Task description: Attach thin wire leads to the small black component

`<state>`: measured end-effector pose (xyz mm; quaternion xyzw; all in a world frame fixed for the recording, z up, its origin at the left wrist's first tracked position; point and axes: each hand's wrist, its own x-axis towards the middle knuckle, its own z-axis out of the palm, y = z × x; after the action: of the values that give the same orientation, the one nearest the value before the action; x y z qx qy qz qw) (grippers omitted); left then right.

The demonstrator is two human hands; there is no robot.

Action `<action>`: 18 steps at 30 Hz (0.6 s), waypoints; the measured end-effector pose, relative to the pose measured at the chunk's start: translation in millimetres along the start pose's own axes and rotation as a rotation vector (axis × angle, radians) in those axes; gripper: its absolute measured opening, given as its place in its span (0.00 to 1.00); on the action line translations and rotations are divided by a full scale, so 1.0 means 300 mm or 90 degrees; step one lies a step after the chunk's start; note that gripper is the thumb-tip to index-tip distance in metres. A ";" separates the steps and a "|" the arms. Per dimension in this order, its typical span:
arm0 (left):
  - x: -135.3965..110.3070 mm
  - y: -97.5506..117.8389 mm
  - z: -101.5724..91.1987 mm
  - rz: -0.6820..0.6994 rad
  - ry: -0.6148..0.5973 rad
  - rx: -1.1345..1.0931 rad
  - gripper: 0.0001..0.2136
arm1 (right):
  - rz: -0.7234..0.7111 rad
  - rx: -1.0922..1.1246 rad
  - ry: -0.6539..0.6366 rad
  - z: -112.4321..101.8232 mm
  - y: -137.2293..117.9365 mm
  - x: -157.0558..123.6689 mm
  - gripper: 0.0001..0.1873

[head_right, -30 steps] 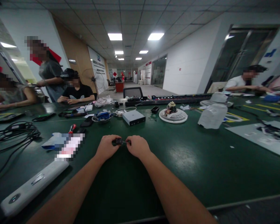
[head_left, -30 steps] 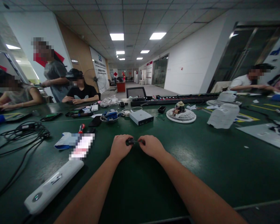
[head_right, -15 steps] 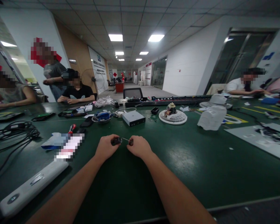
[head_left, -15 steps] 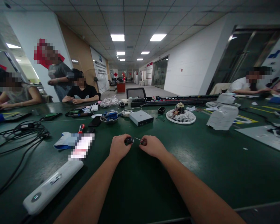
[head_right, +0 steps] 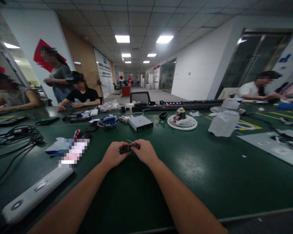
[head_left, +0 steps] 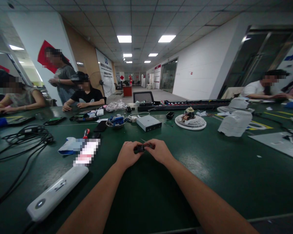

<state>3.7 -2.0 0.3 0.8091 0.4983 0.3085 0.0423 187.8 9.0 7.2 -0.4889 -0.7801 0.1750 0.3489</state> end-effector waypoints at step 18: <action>-0.002 0.009 -0.012 0.069 -0.002 -0.052 0.14 | 0.114 0.139 -0.059 0.029 0.000 -0.006 0.08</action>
<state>3.8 -4.9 3.9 0.8331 0.4404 0.3294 0.0593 182.1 7.9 0.6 -0.5070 -0.7250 0.3120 0.3464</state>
